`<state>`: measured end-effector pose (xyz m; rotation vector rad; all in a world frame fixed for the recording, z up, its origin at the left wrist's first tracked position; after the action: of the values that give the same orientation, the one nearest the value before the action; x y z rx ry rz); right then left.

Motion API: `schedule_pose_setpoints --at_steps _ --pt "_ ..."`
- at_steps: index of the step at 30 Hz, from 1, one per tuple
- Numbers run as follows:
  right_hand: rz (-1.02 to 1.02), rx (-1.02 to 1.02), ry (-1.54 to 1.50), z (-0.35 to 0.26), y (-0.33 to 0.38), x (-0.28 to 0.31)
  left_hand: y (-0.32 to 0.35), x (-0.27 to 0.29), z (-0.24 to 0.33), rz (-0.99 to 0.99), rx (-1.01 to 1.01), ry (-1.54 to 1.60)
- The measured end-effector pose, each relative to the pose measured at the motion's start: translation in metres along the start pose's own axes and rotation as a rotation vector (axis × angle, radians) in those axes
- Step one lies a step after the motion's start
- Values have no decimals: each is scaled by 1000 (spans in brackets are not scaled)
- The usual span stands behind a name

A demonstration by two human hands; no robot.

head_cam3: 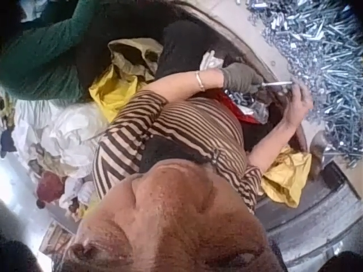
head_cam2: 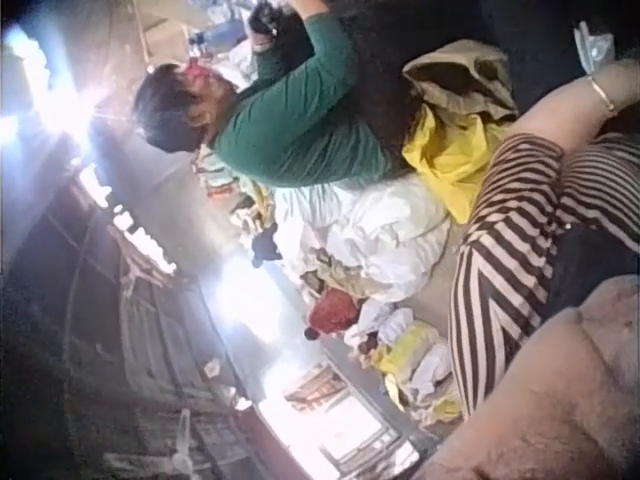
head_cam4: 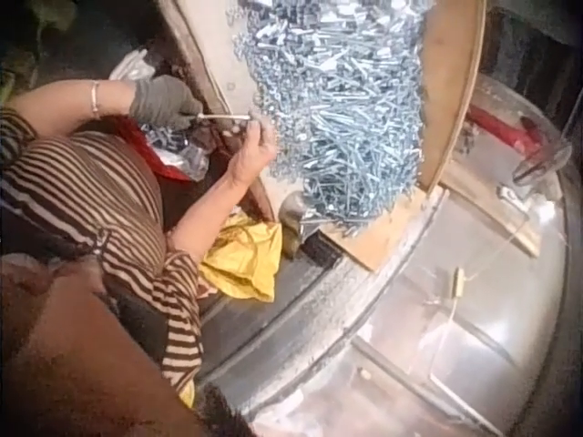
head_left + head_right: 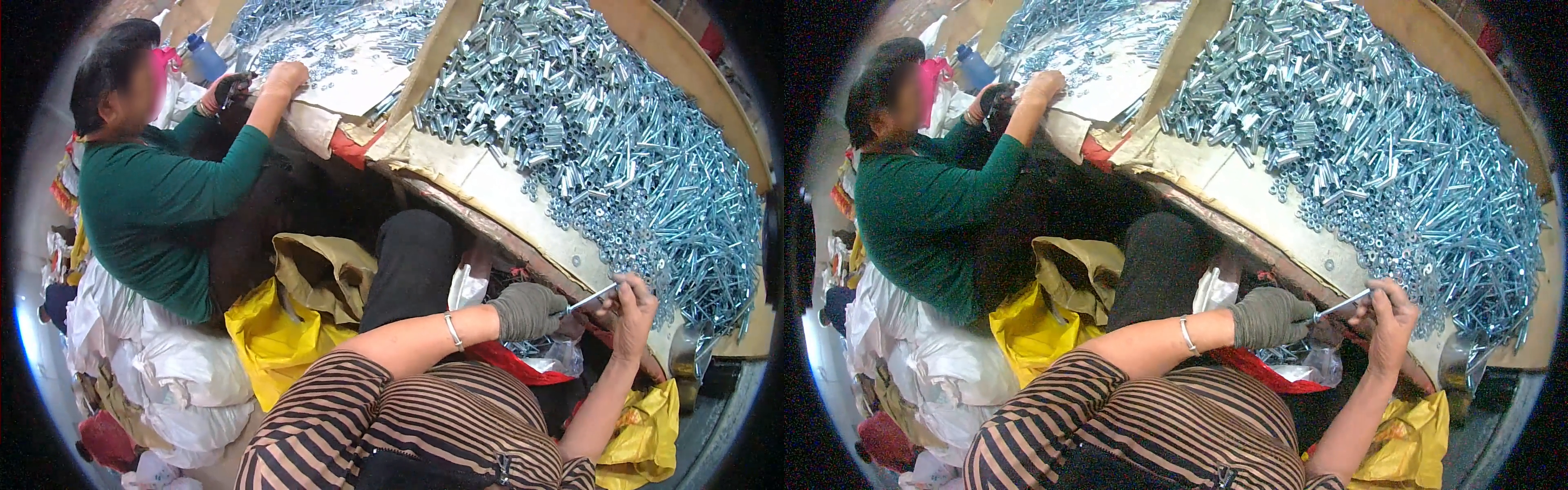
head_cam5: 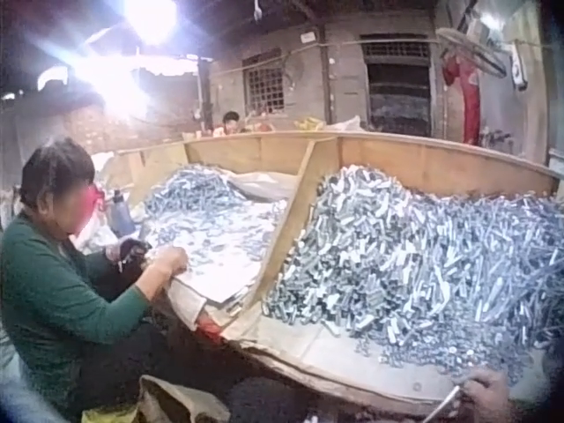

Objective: Assembling metal bolts by manually threading washers and nuts onto them.

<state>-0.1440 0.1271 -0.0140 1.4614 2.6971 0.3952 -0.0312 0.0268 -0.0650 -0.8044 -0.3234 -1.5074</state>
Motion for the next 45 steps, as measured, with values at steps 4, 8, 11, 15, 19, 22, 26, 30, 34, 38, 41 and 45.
schedule_pose_setpoints --at_steps 4,8,11,15,19,22,26,30,34,38,41,45 --pt "-25 64 13 -2 8 8 -3 -5 9 -42 -25 -95" --pt "-21 110 -9 -9 24 15 -4 -1 23 -75 -26 -74" --pt "-21 187 112 -13 32 7 -1 -1 22 -56 -45 -150" --pt "-85 5 -115 4 33 -4 3 14 28 49 -62 -174" --pt "-257 -228 -219 44 36 -41 8 31 24 292 -54 118" --pt "-180 -8 -31 48 19 -43 15 21 19 328 -44 110" --pt "-292 70 -160 20 22 -89 15 21 32 413 -128 31" --pt "-151 360 -69 -13 47 -91 20 51 8 507 -179 -270" --pt "-88 271 -93 -18 45 -79 35 82 -47 628 252 234" --pt "-147 173 -295 -12 27 -78 21 73 1 531 25 130" --pt "67 86 -135 15 18 -25 17 55 -4 457 115 194" --pt "27 242 -121 4 36 -29 13 31 14 316 39 139"
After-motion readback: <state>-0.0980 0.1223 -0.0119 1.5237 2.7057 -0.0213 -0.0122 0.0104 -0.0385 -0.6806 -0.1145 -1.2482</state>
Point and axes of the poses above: each hand's wrist, its own y-axis away from the middle knuckle, its own x-axis out of the back of the hand, z = x × y, the point moved 10 cm from there along -y, towards the middle knuckle, and after that the axes turned 14 degrees about -x, right-handed, at the moved point
